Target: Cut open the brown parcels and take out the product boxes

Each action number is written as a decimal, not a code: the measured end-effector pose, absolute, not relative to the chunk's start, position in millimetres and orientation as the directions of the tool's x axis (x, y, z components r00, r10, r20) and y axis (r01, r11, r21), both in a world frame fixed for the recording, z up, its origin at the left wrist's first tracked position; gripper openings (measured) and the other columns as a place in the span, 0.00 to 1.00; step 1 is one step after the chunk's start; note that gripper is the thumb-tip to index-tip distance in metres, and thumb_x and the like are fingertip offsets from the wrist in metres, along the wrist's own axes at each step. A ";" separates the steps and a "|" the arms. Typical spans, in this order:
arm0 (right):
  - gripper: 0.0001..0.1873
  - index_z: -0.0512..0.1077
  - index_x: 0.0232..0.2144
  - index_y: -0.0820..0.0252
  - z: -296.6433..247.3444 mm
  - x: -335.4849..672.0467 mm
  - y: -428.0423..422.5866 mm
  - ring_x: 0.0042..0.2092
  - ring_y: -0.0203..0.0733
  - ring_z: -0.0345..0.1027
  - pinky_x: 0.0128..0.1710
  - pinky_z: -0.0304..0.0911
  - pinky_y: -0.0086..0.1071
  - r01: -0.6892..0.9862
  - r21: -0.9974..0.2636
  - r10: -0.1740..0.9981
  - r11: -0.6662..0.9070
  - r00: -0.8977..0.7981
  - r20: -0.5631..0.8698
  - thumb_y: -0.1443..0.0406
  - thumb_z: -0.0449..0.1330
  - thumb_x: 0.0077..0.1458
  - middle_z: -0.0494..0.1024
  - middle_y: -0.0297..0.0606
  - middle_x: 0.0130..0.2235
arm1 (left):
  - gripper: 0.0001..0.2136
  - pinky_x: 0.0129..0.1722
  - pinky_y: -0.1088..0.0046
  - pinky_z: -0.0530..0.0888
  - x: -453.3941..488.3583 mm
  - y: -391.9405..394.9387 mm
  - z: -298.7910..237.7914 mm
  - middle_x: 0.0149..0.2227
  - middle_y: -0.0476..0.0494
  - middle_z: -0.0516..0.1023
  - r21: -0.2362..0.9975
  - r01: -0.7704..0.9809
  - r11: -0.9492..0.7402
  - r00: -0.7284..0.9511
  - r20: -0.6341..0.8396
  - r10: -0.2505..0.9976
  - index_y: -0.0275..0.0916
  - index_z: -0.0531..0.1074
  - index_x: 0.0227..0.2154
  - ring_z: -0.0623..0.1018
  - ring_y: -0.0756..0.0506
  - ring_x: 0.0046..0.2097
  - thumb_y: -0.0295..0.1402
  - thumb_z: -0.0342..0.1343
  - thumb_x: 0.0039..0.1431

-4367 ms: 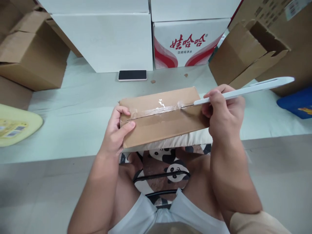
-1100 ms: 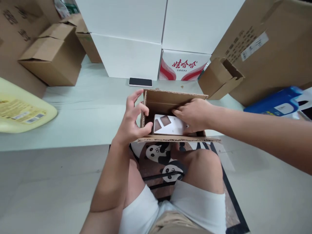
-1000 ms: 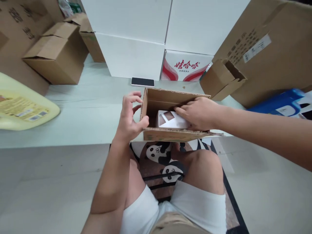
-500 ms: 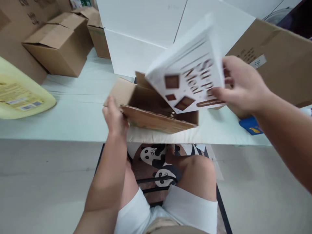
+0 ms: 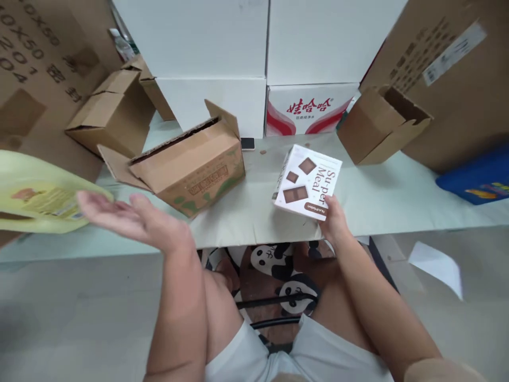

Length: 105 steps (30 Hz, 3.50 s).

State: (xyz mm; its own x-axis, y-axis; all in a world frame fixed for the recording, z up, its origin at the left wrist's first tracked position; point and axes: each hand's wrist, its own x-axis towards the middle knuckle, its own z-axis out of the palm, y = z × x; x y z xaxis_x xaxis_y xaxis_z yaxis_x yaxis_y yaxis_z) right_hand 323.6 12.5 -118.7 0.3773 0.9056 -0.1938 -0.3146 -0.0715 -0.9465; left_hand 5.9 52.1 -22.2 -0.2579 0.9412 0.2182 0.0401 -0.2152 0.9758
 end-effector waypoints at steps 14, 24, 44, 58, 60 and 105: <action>0.32 0.71 0.53 0.54 -114.1 328.2 3.7 0.51 0.52 0.77 0.50 0.73 0.43 -0.273 -0.937 0.973 -0.220 0.012 -0.232 0.47 0.62 0.50 0.82 0.39 0.50 | 0.36 0.43 0.67 0.78 88.3 48.0 -89.0 0.55 0.41 0.79 0.927 -0.243 0.287 0.341 -0.195 0.919 0.46 0.73 0.53 0.79 0.38 0.52 0.55 0.72 0.41; 0.52 0.54 0.66 0.46 -130.6 318.5 15.9 0.63 0.52 0.69 0.64 0.66 0.52 -0.260 -0.943 0.978 -0.210 -0.041 -0.206 0.34 0.60 0.45 0.71 0.44 0.64 | 0.28 0.45 0.65 0.79 96.9 50.8 -99.5 0.46 0.49 0.82 0.781 -0.556 0.284 0.081 -0.289 0.954 0.46 0.71 0.48 0.81 0.42 0.47 0.36 0.72 0.41; 0.45 0.49 0.66 0.39 -131.9 333.5 14.9 0.53 0.51 0.73 0.47 0.76 0.43 -0.072 -0.997 0.953 0.025 0.304 0.002 0.41 0.61 0.52 0.71 0.43 0.55 | 0.41 0.56 0.57 0.75 75.4 52.7 -89.2 0.54 0.37 0.79 0.957 -0.020 0.290 0.502 -0.241 0.830 0.40 0.69 0.57 0.79 0.38 0.54 0.42 0.77 0.38; 0.22 0.66 0.50 0.46 -78.2 316.5 29.1 0.57 0.40 0.72 0.57 0.71 0.40 -0.188 -0.978 0.991 -0.092 0.080 -0.109 0.54 0.64 0.54 0.75 0.33 0.59 | 0.32 0.54 0.57 0.75 95.6 60.1 -36.2 0.57 0.41 0.79 0.971 0.055 0.234 0.259 -0.240 0.936 0.53 0.62 0.64 0.81 0.42 0.51 0.41 0.67 0.58; 0.20 0.65 0.49 0.45 -58.4 322.1 60.2 0.59 0.38 0.71 0.57 0.71 0.39 -0.199 -0.980 0.993 0.013 0.120 -0.011 0.55 0.63 0.55 0.75 0.30 0.59 | 0.36 0.54 0.56 0.73 101.6 73.7 -14.3 0.57 0.40 0.78 0.976 0.173 0.134 0.245 -0.174 0.954 0.55 0.56 0.67 0.80 0.41 0.51 0.37 0.66 0.59; 0.39 0.63 0.66 0.52 -107.2 566.9 111.0 0.75 0.71 0.31 0.70 0.46 0.63 0.859 -0.361 0.893 -0.364 0.432 0.128 0.45 0.55 0.58 0.51 0.46 0.74 | 0.21 0.58 0.51 0.76 64.9 22.4 -147.6 0.58 0.29 0.76 0.018 0.890 -0.455 0.432 0.284 0.856 0.35 0.76 0.55 0.74 0.30 0.62 0.38 0.49 0.65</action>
State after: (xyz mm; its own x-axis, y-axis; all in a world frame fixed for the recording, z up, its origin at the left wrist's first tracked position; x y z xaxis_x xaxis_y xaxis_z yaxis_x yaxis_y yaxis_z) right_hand 566.9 111.0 -107.2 0.4324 0.8925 0.1282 0.8586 -0.3641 -0.3608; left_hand 64.9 22.4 -147.6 0.4321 0.8558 0.2843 0.8902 -0.4553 0.0176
